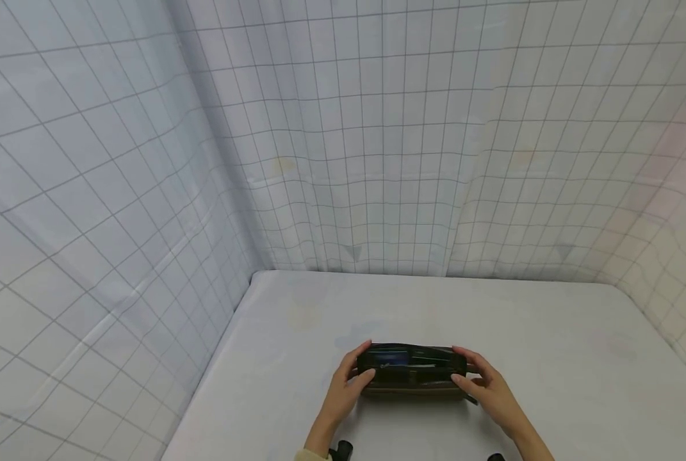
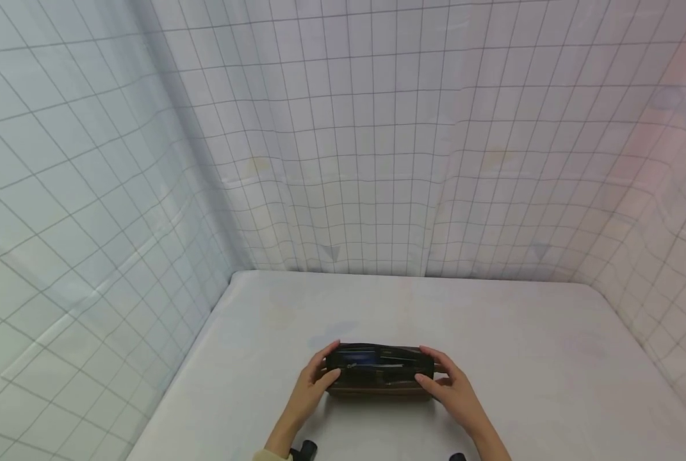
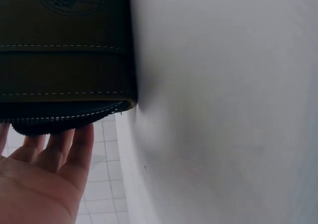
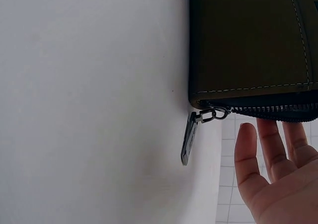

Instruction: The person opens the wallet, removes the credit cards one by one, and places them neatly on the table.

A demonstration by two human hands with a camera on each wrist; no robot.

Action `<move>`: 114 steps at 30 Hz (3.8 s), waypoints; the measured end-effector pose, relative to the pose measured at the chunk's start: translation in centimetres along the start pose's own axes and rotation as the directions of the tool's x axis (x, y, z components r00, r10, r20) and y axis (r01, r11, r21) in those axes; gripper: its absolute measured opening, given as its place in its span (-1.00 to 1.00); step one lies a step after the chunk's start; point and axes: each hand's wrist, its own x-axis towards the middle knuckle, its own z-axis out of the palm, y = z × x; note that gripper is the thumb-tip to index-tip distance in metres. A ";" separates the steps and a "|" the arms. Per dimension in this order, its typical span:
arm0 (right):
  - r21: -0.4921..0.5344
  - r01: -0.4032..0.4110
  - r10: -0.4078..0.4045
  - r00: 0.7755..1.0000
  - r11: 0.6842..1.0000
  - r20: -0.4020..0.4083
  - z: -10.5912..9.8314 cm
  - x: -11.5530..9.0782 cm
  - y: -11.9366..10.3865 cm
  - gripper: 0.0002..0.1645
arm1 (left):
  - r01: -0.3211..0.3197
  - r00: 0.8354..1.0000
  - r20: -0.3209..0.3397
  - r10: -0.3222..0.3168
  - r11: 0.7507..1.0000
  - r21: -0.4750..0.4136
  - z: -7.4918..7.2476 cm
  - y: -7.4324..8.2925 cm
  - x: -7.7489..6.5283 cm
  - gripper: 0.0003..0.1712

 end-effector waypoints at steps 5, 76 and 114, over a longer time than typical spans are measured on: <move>-0.023 0.007 -0.007 1.000 1.000 0.000 0.0 -0.3 0.2 -0.27 | 0.026 1.000 0.010 -0.026 0.999 0.030 0.4 -1.6 0.3 -0.31; -0.332 0.452 -0.439 0.891 0.828 0.117 -1.5 2.1 -5.6 -0.56 | 0.089 0.980 0.166 -0.107 0.990 0.114 -0.3 0.1 -0.9 0.07; -0.551 0.467 -0.231 0.866 0.691 0.444 2.4 9.4 -8.9 -0.88 | 0.096 0.983 0.148 -0.111 0.990 0.102 0.0 -4.0 -0.5 0.27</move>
